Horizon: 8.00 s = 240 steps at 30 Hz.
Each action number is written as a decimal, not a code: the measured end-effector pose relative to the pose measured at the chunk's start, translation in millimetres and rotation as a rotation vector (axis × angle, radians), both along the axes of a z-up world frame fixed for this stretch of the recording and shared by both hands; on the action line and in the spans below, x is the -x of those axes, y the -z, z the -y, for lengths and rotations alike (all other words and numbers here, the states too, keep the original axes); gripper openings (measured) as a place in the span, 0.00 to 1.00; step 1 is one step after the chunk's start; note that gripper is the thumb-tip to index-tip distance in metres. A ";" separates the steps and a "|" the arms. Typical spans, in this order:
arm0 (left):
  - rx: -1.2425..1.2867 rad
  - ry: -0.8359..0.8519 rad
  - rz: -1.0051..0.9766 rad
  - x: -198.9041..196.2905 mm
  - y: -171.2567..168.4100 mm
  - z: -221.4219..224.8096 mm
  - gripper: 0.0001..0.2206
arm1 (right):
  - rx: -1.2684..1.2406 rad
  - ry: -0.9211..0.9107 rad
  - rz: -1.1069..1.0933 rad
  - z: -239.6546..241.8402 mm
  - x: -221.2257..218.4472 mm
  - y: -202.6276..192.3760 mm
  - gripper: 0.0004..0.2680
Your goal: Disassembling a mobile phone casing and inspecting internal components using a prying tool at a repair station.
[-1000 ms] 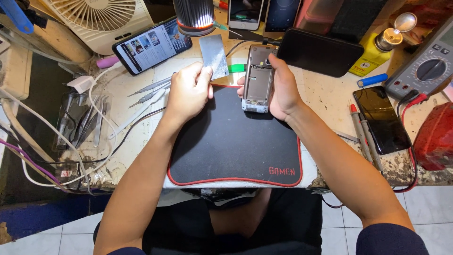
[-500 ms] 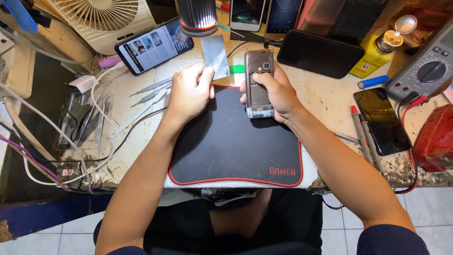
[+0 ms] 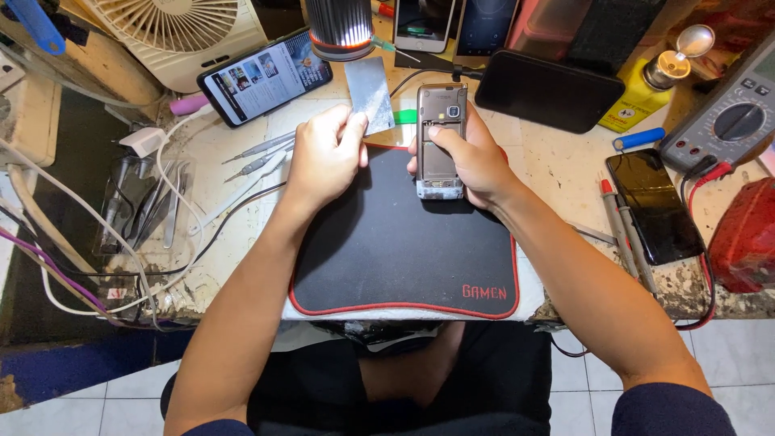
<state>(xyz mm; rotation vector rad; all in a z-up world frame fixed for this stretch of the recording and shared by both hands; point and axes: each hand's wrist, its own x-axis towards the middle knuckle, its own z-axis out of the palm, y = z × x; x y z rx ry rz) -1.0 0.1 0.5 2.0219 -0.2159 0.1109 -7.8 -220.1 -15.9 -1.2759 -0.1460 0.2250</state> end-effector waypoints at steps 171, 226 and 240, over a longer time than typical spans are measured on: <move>0.150 0.359 -0.216 14.6 -27.4 -9.6 0.10 | -0.271 -0.169 -0.037 -22.0 38.8 21.2 0.21; 0.749 -0.365 -0.294 -29.7 -0.6 -45.6 0.10 | 1.150 -0.358 0.796 0.4 38.2 -9.1 0.06; 0.741 -0.322 -0.269 -28.6 -1.3 -44.2 0.09 | 0.065 -0.369 0.022 -0.5 33.4 -4.1 0.06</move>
